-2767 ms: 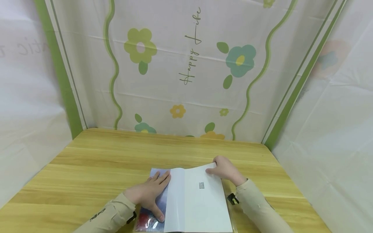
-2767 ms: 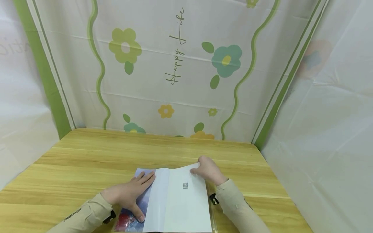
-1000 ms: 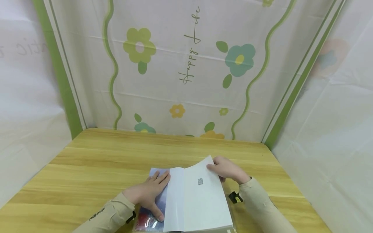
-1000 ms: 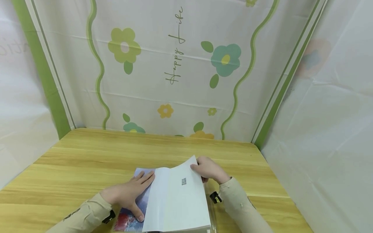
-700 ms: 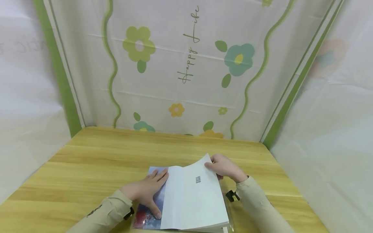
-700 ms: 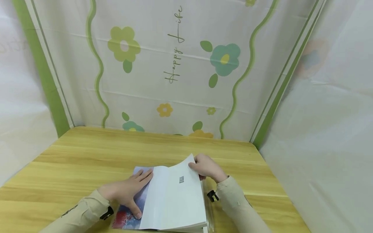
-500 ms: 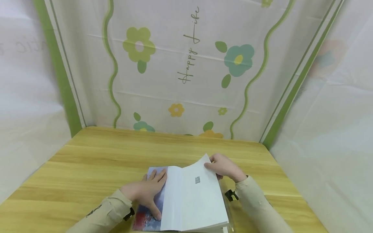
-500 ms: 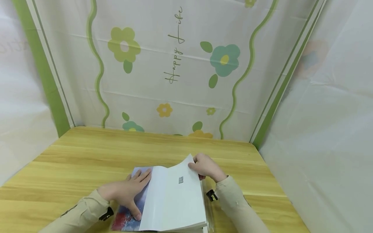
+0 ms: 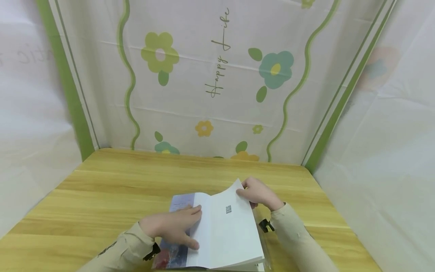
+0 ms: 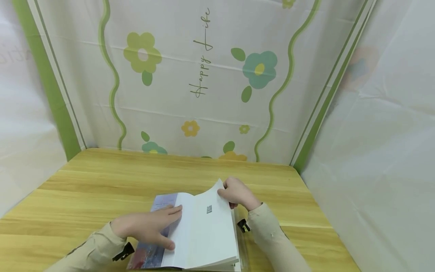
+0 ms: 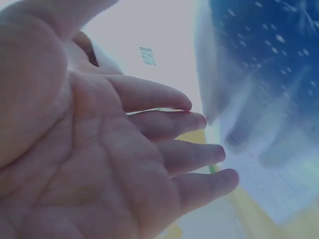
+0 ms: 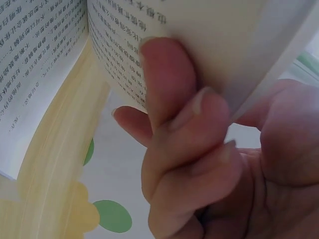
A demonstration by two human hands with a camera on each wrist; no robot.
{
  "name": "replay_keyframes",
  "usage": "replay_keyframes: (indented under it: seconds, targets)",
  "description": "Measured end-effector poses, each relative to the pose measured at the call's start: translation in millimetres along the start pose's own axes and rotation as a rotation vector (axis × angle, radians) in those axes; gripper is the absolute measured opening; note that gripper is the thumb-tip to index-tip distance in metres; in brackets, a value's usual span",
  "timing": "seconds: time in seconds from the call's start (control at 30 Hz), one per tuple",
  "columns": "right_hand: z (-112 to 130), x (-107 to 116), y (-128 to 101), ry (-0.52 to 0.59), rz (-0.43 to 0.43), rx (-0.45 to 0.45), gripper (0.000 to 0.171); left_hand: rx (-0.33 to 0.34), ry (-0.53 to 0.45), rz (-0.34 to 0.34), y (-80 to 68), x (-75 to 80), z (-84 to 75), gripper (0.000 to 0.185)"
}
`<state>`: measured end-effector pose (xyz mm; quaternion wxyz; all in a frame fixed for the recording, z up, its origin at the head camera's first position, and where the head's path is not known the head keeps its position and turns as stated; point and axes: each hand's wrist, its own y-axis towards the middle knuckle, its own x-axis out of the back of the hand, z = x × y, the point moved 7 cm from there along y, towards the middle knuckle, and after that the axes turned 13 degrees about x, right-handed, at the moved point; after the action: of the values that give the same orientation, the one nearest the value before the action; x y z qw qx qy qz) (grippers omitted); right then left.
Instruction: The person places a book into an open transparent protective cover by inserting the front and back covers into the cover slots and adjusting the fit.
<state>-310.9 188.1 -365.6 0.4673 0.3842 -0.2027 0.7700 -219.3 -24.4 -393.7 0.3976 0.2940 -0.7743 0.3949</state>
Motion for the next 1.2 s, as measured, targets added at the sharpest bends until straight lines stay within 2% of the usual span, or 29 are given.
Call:
replay_keyframes:
  seconds: [0.13,0.27,0.47,0.6,0.7,0.9,1.2]
  targets:
    - [1,0,1,-0.013,0.001,0.007,0.022,-0.054,-0.035,-0.075,-0.7,6.8,-8.7,0.072]
    - [4,0,1,-0.023,0.002,0.011,0.023,-0.101,-0.143,-0.159,0.0,16.0,-14.7,0.054]
    - [10,1,1,-0.037,0.003,0.002,0.025,-0.097,-0.336,-0.241,3.6,27.2,-28.6,0.044]
    - [14,3,3,-0.052,0.004,0.008,0.026,-0.094,-0.367,-0.285,7.6,33.7,-40.6,0.039]
    - [18,4,4,-0.069,0.01,0.021,0.028,-0.078,-0.366,-0.29,12.4,36.6,-46.2,0.037]
    - [23,5,5,-0.074,0.021,0.047,0.032,-0.068,-0.403,-0.25,24.9,38.9,-54.1,0.044]
    - [25,5,3,-0.054,0.013,0.051,0.034,-0.019,-0.383,-0.265,44.8,41.7,-65.0,0.042]
